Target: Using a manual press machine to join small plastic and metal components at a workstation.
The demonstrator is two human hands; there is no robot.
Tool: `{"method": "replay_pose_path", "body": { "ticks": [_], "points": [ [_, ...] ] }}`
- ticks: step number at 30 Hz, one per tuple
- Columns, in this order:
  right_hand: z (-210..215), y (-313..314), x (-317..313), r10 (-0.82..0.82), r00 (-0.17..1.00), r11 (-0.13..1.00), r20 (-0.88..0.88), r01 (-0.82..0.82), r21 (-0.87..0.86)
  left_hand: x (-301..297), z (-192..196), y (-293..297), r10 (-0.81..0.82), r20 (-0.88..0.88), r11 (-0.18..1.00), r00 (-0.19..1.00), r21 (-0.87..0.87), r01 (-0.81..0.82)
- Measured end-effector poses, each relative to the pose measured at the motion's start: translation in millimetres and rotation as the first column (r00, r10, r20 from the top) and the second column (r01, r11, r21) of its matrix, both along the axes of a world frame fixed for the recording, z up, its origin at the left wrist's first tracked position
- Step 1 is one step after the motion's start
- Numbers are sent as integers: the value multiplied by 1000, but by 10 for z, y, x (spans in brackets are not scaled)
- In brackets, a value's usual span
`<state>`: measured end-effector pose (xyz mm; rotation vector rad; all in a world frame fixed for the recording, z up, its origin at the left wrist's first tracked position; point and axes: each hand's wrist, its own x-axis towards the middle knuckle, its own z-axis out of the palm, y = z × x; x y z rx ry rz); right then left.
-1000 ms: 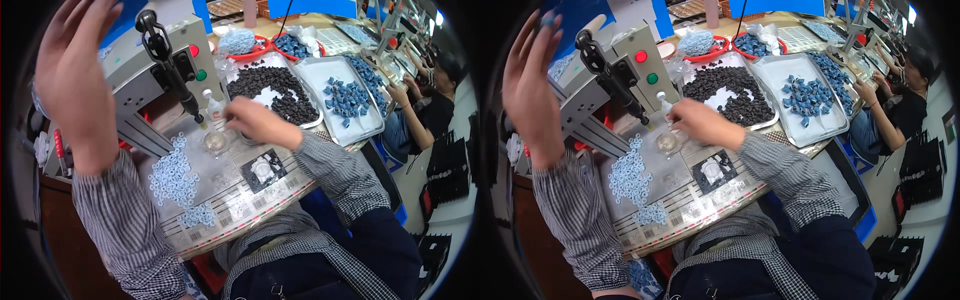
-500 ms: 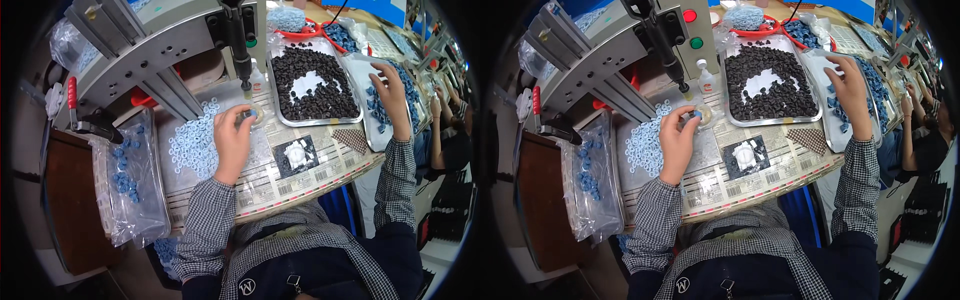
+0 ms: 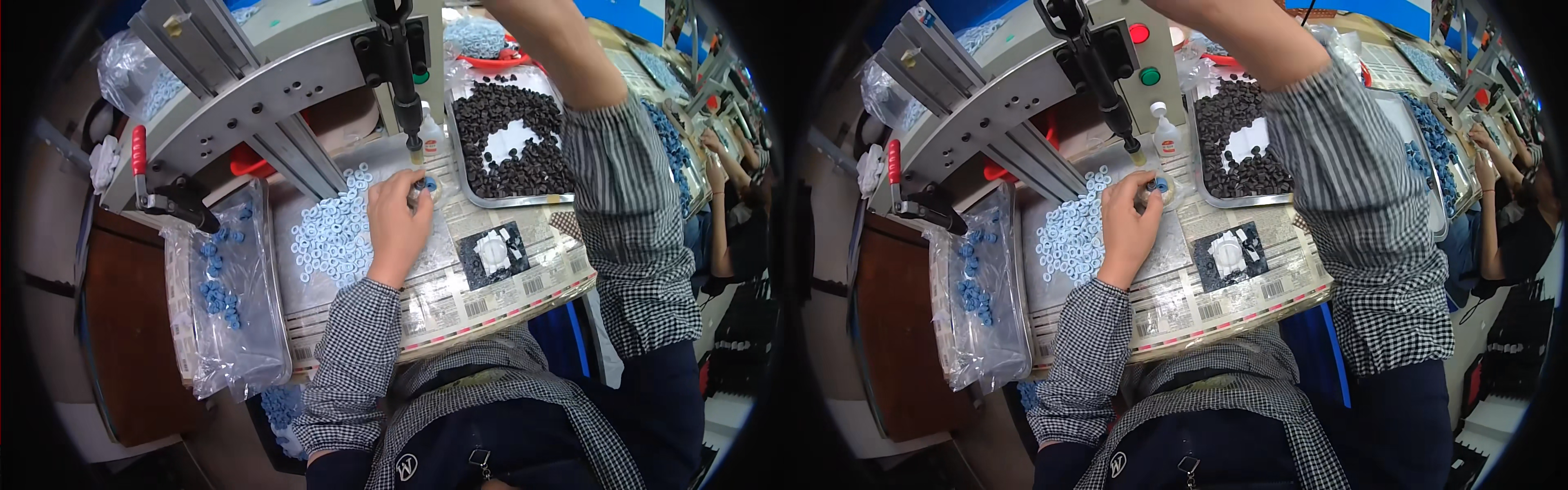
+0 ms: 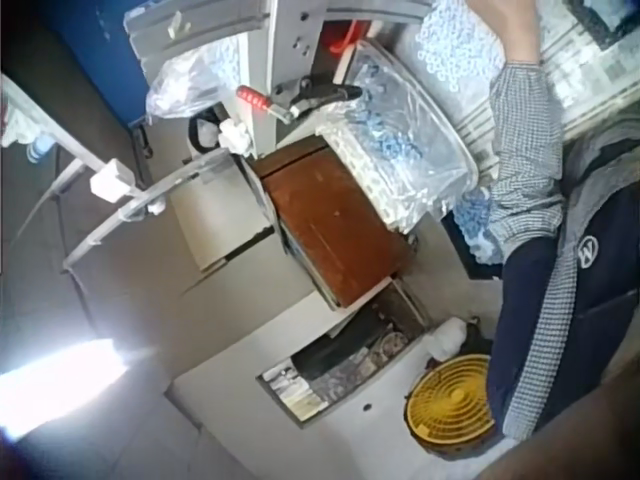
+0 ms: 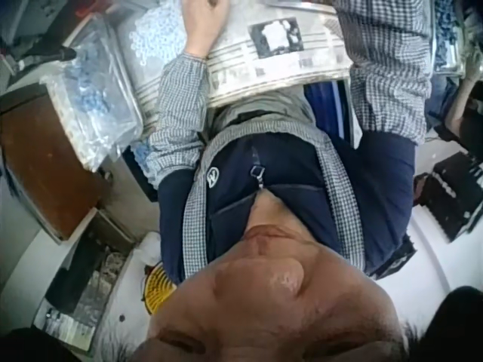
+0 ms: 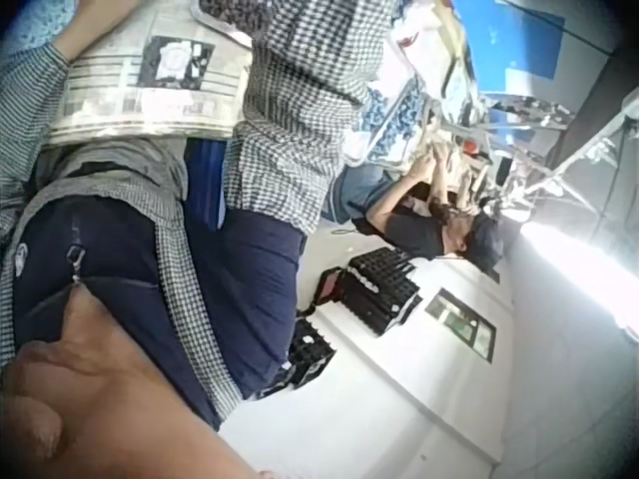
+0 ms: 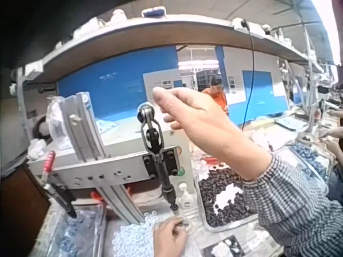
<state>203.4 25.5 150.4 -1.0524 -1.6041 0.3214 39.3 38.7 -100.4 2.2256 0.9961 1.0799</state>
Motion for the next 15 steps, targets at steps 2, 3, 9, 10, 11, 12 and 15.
{"method": "replay_pose_path", "body": {
  "ticks": [2,3,9,10,11,12,15],
  "points": [
    [179,339,115,194,964,960,-180,-225,-167,-20,-13,-9,7,-11,999,1000,-38,-7],
    [200,495,71,275,934,927,-229,-320,-194,-34,-21,-13,16,-27,999,1000,-41,-17],
    [194,-206,-262,318,942,881,110,-337,333,-42,-154,17,89,-1,996,996,-20,-89],
    [44,-354,-395,335,933,860,129,-359,363,-57,-129,10,85,-9,996,996,-26,-85],
    [-135,-459,-537,366,920,832,143,-392,392,-115,-121,37,98,-4,995,995,-25,-98],
    [-278,-561,-608,385,910,808,157,-414,418,-134,-118,58,82,-39,997,996,2,-82],
    [-563,-712,-473,215,885,818,413,-395,419,-55,133,-37,19,-144,986,989,-162,-42]
  ]
}}
